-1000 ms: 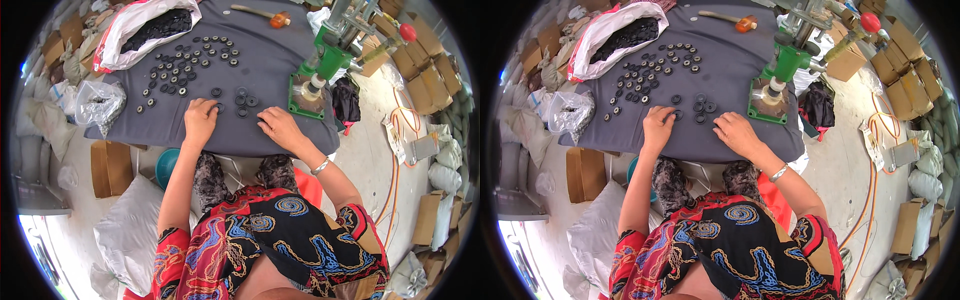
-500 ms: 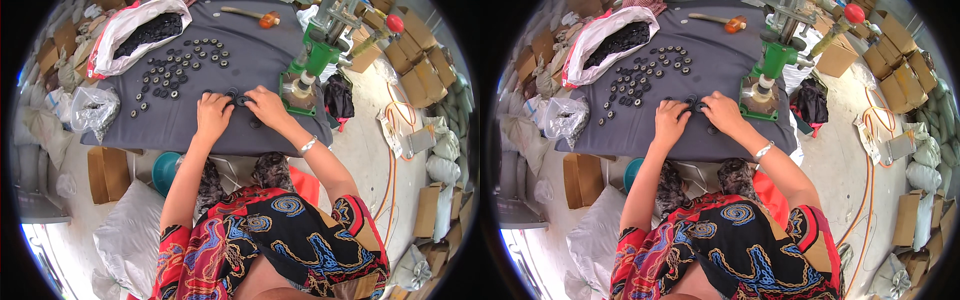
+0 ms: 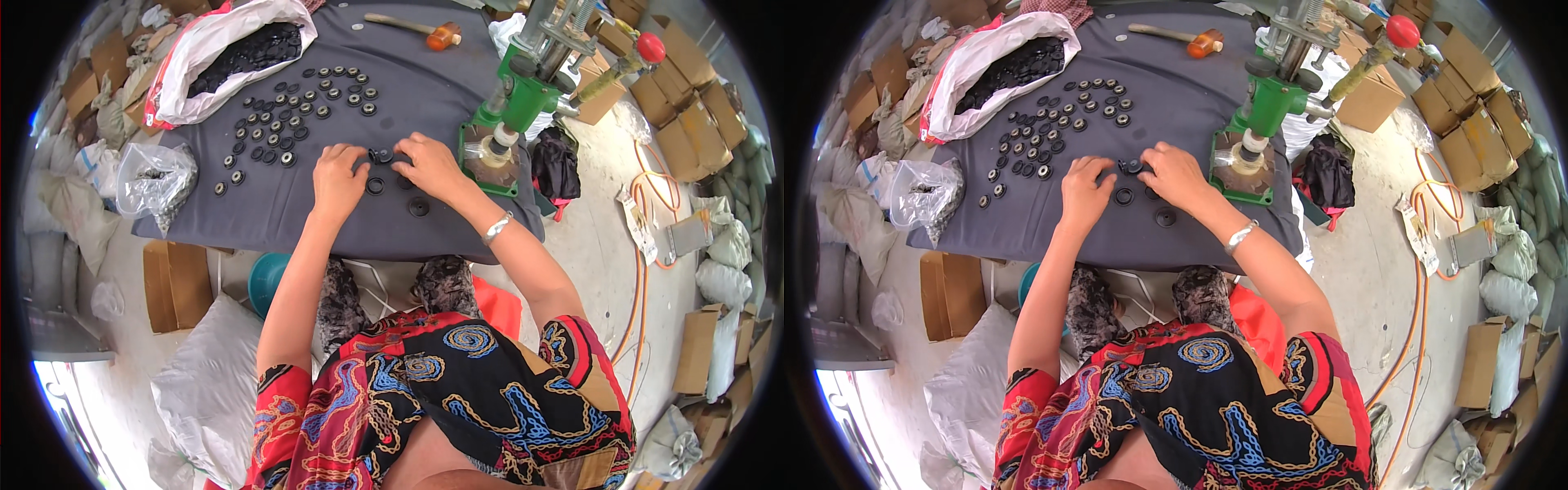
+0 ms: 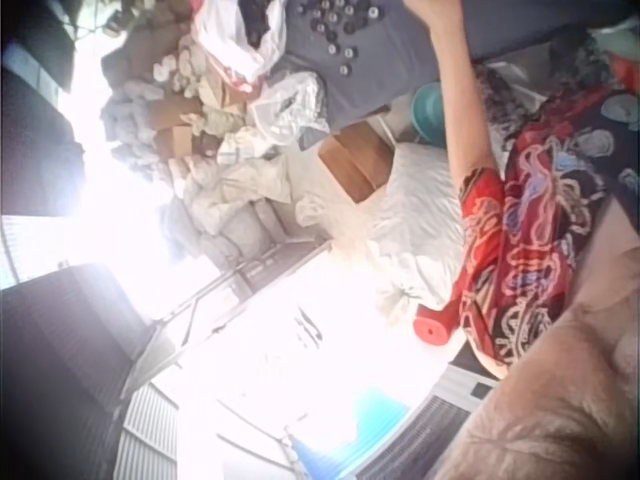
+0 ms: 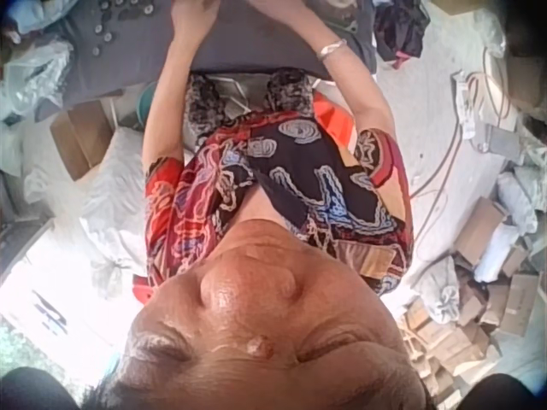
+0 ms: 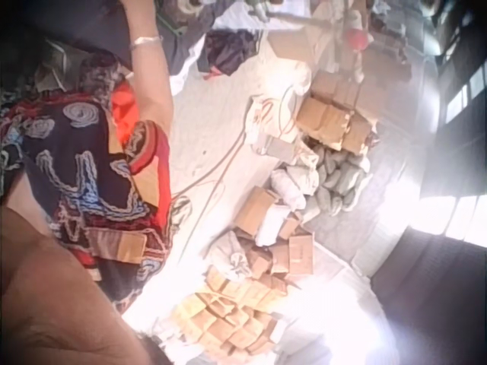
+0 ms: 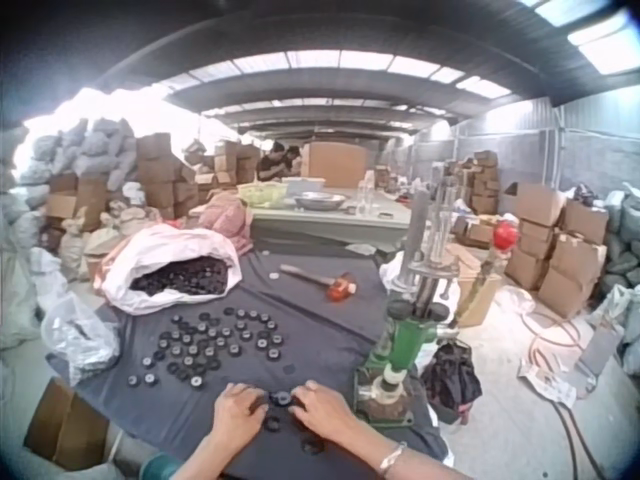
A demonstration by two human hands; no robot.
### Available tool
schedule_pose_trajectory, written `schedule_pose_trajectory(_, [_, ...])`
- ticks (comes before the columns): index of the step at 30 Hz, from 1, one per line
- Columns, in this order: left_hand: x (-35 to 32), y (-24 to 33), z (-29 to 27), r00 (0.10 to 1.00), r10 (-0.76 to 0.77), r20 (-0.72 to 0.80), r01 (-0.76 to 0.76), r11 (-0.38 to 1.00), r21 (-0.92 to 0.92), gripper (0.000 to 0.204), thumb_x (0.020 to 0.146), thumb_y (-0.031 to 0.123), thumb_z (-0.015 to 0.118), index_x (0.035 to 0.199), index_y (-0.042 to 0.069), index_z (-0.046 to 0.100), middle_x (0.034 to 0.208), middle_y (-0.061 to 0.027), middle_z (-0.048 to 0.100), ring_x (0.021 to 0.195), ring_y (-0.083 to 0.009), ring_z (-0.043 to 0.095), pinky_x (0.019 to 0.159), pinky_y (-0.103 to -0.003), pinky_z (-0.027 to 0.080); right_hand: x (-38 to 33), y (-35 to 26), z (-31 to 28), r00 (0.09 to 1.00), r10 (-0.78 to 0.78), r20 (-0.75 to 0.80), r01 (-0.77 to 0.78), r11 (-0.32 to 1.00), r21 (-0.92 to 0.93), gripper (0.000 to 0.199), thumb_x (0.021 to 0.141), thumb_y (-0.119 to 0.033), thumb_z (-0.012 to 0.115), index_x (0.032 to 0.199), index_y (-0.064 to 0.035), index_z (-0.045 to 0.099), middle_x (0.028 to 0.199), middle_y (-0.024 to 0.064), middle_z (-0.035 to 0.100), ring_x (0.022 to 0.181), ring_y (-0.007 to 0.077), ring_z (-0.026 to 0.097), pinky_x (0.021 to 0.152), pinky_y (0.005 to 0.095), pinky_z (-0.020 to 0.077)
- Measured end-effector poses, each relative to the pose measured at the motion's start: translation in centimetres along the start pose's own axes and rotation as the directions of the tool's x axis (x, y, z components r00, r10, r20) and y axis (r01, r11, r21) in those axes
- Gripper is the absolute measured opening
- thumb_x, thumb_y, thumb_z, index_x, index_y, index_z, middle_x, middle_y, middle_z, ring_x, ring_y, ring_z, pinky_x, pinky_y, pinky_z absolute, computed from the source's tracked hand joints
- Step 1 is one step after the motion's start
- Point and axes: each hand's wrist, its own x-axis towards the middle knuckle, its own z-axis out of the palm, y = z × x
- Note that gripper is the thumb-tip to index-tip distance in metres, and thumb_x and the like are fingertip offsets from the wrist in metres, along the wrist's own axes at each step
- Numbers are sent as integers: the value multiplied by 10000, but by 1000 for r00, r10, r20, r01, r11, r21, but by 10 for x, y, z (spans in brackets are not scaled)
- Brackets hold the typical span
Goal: The person uses a green manual press machine to assemble small black circular components with metal inserts. They repeatedly pick up a black ring and a metal insert, place them into the press, and operate the lever to combine them. The finished parts are placed on the table, and the person occasionally retrieves more components from a white bag.
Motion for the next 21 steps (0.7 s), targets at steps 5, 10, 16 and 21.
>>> schedule_pose_trajectory(5, [20, 6, 16, 987, 78, 144, -99, 983, 151, 321, 718, 103, 743, 1028, 34, 689, 905, -108, 676, 879, -318, 604, 788, -414, 493, 29, 18, 26, 988, -156, 21, 157, 985, -70, 169, 793, -150, 696, 884, -13, 657, 894, 141, 611, 874, 335, 611, 739, 452, 497])
schedule_pose_trajectory(10, [20, -2, 18, 982, -6, 186, -21, 990, 142, 336, 722, 138, 749, 1038, 37, 699, 907, -123, 672, 916, -311, 592, 823, -414, 473, 27, 31, 29, 986, -157, 48, 160, 985, -60, 165, 826, -157, 657, 910, -15, 665, 854, 152, 622, 847, 334, 623, 760, 448, 499])
schedule_pose_trajectory(16, [19, -8, 11, 966, 64, 250, -119, 970, 213, 335, 732, 192, 749, 1044, 71, 719, 869, -90, 663, 935, -274, 579, 828, -415, 459, 6, 29, 9, 967, 157, 199, -186, 973, 135, 253, 878, -202, 601, 1059, -46, 687, 858, 165, 634, 856, 343, 633, 806, 452, 495])
schedule_pose_trajectory(21, [23, -9, 6, 946, 63, 318, -131, 971, 199, 358, 724, 192, 752, 1066, 89, 725, 897, -59, 672, 969, -256, 563, 845, -422, 451, -18, 16, 1, 979, 54, 195, -48, 998, -38, 238, 885, -191, 600, 1050, -48, 696, 940, 174, 608, 885, 357, 619, 785, 435, 496])
